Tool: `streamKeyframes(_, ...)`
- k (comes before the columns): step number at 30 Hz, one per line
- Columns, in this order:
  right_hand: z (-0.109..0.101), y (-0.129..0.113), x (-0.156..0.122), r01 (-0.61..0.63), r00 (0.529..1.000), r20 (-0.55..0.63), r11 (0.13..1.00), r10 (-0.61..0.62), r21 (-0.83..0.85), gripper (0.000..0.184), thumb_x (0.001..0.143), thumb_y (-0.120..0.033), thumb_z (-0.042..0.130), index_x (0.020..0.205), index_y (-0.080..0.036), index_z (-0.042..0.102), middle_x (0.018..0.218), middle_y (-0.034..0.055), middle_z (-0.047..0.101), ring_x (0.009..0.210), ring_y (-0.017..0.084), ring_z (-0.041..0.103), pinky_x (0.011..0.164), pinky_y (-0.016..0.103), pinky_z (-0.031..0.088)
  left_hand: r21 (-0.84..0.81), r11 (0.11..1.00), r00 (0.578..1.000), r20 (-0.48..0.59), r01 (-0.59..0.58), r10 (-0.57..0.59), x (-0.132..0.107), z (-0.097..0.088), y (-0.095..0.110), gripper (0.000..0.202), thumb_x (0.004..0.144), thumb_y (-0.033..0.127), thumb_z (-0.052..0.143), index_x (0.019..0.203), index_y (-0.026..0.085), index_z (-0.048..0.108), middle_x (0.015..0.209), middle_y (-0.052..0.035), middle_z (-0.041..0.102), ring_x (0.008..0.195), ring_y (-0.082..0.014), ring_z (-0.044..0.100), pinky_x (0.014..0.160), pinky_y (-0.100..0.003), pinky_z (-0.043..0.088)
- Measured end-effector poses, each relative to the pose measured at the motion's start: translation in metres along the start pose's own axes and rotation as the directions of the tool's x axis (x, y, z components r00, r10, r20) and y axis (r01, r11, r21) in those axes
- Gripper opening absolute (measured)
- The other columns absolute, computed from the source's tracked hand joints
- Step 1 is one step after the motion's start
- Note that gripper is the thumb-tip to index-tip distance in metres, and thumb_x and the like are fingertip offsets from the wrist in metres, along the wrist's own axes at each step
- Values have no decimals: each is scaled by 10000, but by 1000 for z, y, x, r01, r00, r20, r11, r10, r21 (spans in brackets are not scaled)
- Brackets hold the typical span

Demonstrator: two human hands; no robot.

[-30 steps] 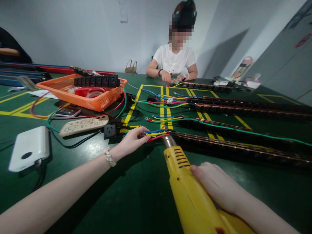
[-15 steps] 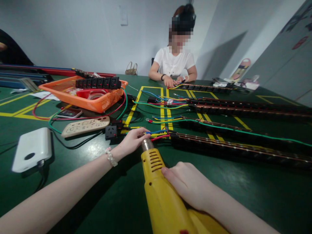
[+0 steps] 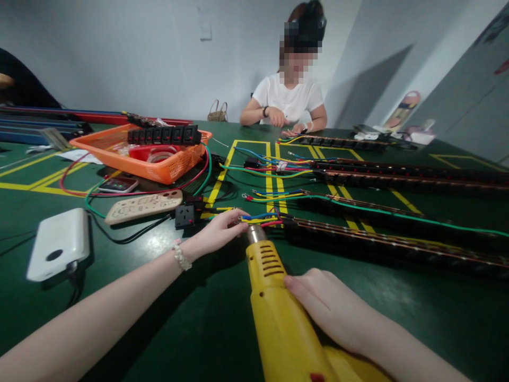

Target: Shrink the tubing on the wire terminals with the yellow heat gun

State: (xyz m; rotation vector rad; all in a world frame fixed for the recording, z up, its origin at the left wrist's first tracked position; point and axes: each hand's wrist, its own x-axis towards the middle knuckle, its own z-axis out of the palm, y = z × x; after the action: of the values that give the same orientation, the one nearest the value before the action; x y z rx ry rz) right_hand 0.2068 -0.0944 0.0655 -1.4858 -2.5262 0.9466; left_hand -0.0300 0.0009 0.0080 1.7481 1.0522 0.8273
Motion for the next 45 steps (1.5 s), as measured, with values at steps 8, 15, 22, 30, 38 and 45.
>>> streamKeyframes(8,-6,33,-17,-39,996,-77,999,39,-3,604,960,-492,116,675,-210,567,681,53,609,652,196,561,627,309,400,-106,993,974,224,59,-34,2,-19,3,364,817,313,582,1152,181,531,824,-14,638,799,-144,614,757,-272,465)
streamKeyframes(15,-11,42,-26,-47,995,-94,999,45,-26,562,941,-459,152,725,-218,612,712,78,635,678,224,582,625,327,420,-114,989,974,219,89,-62,5,-18,2,351,812,303,595,1127,163,531,806,-9,641,775,-131,609,715,-245,448)
streamKeyframes(22,-15,38,-28,2,995,-98,995,-12,-101,449,922,-318,212,724,-214,601,718,53,632,686,211,575,659,327,425,-122,986,985,145,116,-97,4,-12,3,379,783,329,637,1093,133,541,781,-28,672,735,-135,621,667,-234,437)
streamKeyframes(30,-19,40,-30,53,998,-13,998,-53,-37,286,818,-210,336,782,-211,620,911,66,673,815,217,605,701,315,451,-153,978,982,145,140,-118,4,-13,4,391,769,300,655,1099,123,546,785,-40,693,735,-140,644,705,-251,461)
streamKeyframes(38,-26,42,-26,11,996,83,998,-16,67,279,753,-181,409,873,-208,660,949,51,681,901,228,609,787,329,449,-99,990,988,126,101,-88,5,-13,1,330,796,302,610,1077,134,569,748,-15,662,710,-126,610,656,-232,432)
streamKeyframes(45,-21,46,-27,9,997,83,1000,-10,13,223,794,-214,536,984,-228,653,915,20,676,836,186,609,740,279,443,-94,991,991,99,96,-87,5,-11,0,320,809,318,582,1070,134,578,722,-3,612,659,-113,574,605,-223,428)
